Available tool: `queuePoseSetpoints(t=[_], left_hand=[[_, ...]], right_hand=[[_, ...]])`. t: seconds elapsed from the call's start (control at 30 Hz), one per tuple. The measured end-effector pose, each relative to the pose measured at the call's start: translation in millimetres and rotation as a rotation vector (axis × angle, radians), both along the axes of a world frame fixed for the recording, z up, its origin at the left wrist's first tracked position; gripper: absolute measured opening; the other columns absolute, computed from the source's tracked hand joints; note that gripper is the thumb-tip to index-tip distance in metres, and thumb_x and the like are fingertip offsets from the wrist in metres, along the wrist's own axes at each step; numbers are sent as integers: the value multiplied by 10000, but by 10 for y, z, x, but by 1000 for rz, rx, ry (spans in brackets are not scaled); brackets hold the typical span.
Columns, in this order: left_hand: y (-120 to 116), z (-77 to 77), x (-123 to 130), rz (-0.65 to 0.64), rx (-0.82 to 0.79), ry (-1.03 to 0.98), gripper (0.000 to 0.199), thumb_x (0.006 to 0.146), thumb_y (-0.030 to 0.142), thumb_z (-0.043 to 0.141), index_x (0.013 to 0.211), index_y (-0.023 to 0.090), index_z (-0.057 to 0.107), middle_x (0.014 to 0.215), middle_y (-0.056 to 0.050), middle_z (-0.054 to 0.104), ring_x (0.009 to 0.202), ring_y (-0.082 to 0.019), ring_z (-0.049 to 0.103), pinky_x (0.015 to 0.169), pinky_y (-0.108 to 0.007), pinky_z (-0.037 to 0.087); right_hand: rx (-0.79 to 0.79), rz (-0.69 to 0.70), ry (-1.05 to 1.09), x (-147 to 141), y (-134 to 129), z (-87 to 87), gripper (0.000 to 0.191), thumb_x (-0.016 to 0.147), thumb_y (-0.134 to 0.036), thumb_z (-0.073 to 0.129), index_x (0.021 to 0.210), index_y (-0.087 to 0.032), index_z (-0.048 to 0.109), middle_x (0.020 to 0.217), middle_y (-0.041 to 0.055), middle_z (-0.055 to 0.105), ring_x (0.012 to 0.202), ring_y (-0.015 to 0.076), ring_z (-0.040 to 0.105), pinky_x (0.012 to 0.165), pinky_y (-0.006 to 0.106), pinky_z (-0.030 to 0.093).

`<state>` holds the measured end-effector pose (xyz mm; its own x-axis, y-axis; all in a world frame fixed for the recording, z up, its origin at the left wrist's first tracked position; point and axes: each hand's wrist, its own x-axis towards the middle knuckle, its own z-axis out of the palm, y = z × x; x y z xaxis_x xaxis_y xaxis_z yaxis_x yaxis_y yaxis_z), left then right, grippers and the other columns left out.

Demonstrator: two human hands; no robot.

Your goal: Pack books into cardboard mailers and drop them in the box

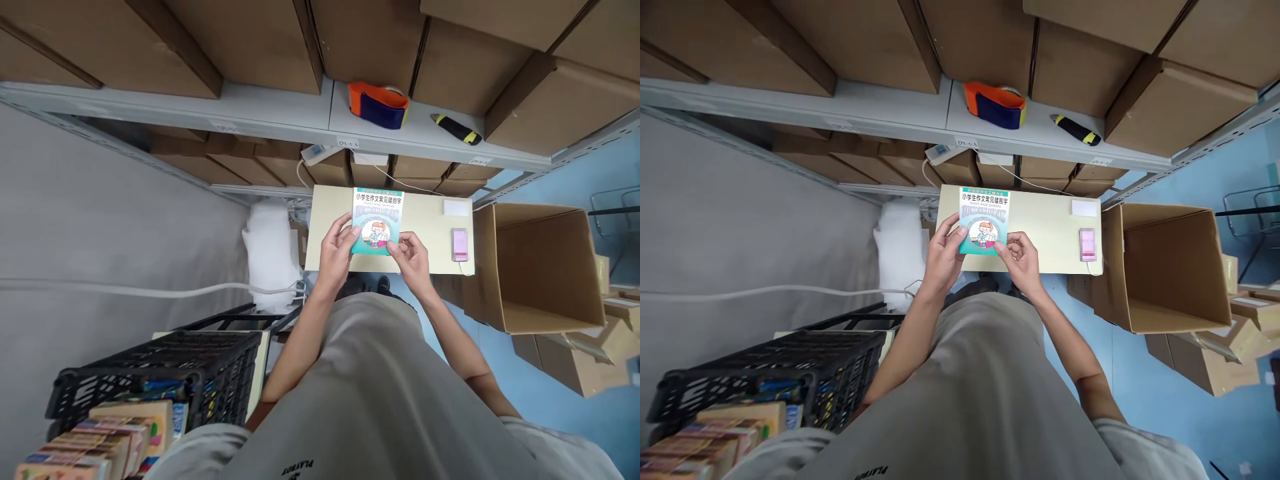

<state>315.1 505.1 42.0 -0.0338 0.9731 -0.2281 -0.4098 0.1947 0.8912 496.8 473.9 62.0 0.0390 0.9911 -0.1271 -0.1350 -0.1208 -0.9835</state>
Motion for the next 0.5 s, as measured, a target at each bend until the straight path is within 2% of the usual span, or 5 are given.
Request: queuePoseSetpoints(t=[0.17,0.37,0.43,0.5], left_hand=[[199,45,-229,-36,13,-57,622,875,556,943,1364,235,731,1260,-123,855,1182,-297,835,992,-407,701],[421,-13,-509,-1,67,-60,611,857,559,963,1325,224,759,1307,-134,844,1249,-301,815,1062,-415,687],[486,-51,-562,4,96,-24,601,856,575,962,1295,209,775,1298,-142,845,1254,-309,813,1085,-435,682],[520,-74,-572,19,133,31,599,851,588,967,1264,196,783,1275,-145,847,1235,-313,819,1081,-448,686]], right_hand=[[10,-81,-109,-239,187,40,465,909,-659,888,1051,-258,701,890,2,768,814,185,735,778,325,604],[64,-181,-267,-575,430,-103,478,949,-693,820,1116,-252,743,1046,64,827,875,213,760,833,384,660],[155,-270,-392,-657,456,-106,451,966,-652,819,1175,-259,749,1174,95,822,1023,253,781,924,441,677],[298,-397,-551,-742,449,-64,401,996,-579,809,1250,-274,749,1316,121,787,1240,298,752,1077,521,650]])
